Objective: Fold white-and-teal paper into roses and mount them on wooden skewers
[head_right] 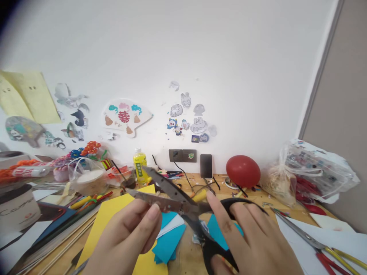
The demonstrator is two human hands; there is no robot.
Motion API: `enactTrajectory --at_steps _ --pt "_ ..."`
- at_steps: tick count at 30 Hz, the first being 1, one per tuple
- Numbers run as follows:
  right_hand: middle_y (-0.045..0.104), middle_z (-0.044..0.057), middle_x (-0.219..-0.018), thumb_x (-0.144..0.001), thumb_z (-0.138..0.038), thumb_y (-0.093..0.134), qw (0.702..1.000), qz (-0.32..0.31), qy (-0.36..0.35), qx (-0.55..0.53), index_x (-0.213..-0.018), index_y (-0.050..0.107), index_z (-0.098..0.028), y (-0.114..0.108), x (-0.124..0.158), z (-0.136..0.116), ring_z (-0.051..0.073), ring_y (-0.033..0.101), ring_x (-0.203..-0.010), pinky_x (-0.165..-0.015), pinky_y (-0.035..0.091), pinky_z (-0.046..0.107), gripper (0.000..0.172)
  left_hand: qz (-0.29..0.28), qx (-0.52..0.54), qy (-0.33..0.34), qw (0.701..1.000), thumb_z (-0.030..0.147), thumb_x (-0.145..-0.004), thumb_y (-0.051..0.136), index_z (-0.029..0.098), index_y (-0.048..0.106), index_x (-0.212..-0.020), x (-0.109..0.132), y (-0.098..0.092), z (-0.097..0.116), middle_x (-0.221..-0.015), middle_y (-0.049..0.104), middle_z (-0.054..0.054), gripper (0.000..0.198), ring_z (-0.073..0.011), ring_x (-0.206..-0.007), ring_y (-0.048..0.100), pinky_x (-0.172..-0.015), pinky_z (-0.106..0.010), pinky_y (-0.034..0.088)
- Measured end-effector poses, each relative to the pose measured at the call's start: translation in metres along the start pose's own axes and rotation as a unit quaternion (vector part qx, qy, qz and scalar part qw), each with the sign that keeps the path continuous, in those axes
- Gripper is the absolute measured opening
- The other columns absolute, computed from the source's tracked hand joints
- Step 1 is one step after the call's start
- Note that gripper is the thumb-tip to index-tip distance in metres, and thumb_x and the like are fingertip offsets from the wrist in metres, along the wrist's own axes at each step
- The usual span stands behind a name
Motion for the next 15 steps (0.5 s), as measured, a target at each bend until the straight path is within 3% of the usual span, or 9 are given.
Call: enactTrajectory --at_steps 6,15 --pt "0.056 0.008 -0.088 -0.083 -0.028 0.040 1.000 -0.020 -0.003 -0.012 -0.139 0.033 -0.012 0.003 -0.001 0.003 0.025 0.055 -0.079 -0.072 0.042 0.037 0.059 -0.021 0.095 0.000 0.995 0.058 -0.077 0.056 0.020 0.051 -0.092 -0.002 0.009 0.001 -0.049 0.033 0.011 0.042 -0.0060 -0.043 0.028 -0.041 -0.017 0.022" --pt "0.060 0.006 -0.082 -0.084 -0.021 0.035 1.000 -0.009 -0.029 0.004 -0.141 0.030 -0.012 -0.002 0.000 0.000 0.023 0.057 -0.074 -0.066 0.043 0.032 0.058 0.019 -0.001 0.019 1.000 0.058 -0.076 0.058 0.018 0.052 -0.064 0.000 -0.002 0.004 -0.050 0.040 0.006 0.042 -0.0081 -0.045 0.035 -0.042 -0.020 0.027"
Point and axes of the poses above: each hand's wrist, its own x-axis away from the middle knuckle, its own y-axis out of the palm, z = x × y, the point moved 10 cm from there along -x, towards the middle knuckle
